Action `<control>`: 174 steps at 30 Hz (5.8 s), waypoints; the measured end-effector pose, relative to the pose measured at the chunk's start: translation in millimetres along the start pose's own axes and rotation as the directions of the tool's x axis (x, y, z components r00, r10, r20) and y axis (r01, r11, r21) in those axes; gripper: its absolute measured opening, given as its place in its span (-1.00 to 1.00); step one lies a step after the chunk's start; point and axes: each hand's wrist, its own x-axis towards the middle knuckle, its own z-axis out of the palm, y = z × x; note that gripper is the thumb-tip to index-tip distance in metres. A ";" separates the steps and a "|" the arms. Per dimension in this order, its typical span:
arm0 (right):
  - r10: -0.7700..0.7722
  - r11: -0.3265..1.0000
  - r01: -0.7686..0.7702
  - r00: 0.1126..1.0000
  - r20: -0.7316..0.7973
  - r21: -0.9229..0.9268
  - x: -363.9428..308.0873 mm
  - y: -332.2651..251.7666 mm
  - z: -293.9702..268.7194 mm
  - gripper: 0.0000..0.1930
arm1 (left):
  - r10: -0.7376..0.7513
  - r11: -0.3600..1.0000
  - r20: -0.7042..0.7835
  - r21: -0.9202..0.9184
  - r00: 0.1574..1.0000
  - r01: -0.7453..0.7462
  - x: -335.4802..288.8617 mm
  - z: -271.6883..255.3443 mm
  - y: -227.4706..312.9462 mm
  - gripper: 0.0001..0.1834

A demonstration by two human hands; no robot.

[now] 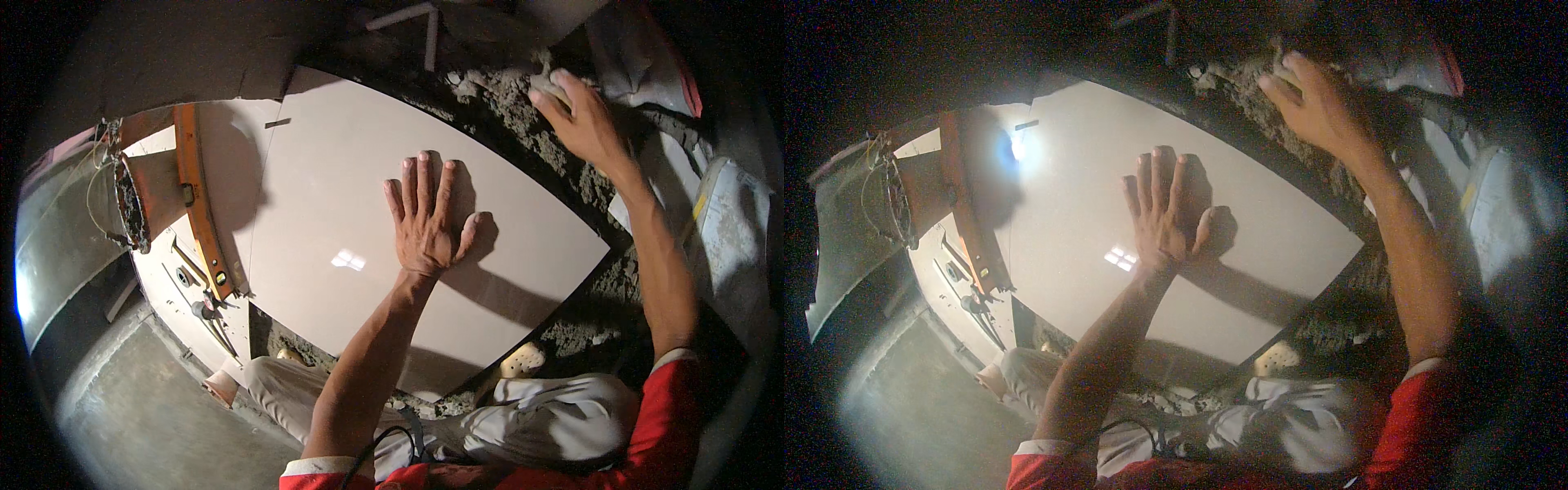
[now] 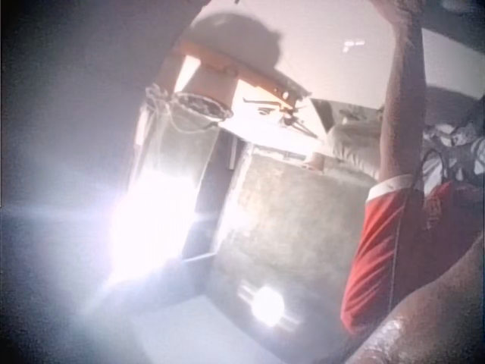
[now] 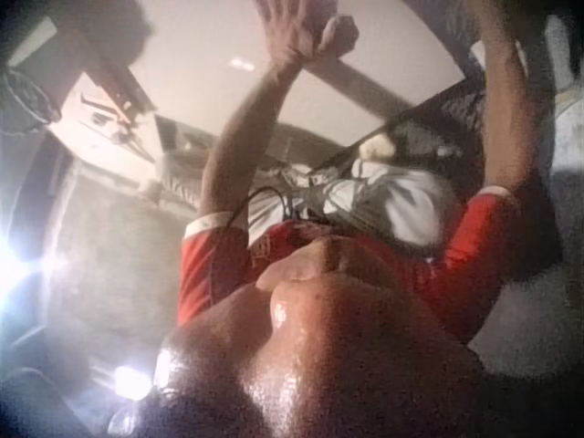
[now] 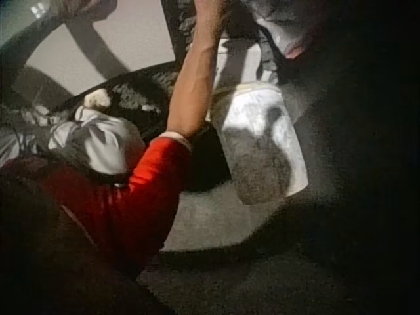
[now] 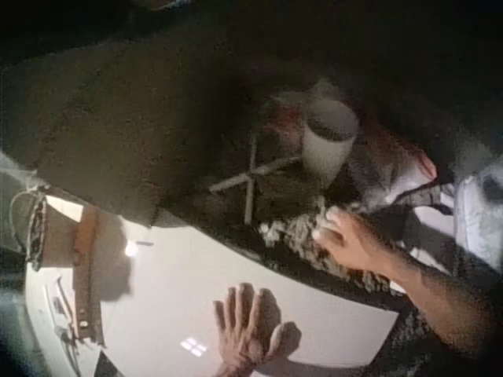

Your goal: The person places a large white tile onto a bed of wet cement, presses it down, and uses a rubber mallet to tap it into place. They then remove the tile, scrape and level the cement with a trowel, and measure the area with a tape measure.

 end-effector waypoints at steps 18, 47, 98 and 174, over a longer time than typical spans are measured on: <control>-0.401 0.672 0.481 0.876 0.269 -0.563 101.1 -14.5 13.2 -0.64 | -0.004 1.000 0.026 -0.004 1.000 0.005 1.1 -5.1 1.0 -0.02; -0.092 0.977 -0.015 0.871 0.483 0.214 -9.2 -128.9 19.0 -0.47 | 0.003 0.999 0.016 -0.053 1.000 -0.002 1.6 -1.9 -3.0 -0.04; -0.180 0.980 0.136 0.921 0.345 0.147 -24.8 -144.2 30.8 -0.50 | -0.014 1.000 0.033 -0.023 0.999 0.015 0.9 -4.7 -1.0 -0.02; -0.293 0.953 0.234 0.873 0.389 0.193 18.5 -171.9 33.8 -0.63 | -0.031 0.999 0.031 -0.032 0.999 0.032 -0.4 0.5 -0.2 -0.07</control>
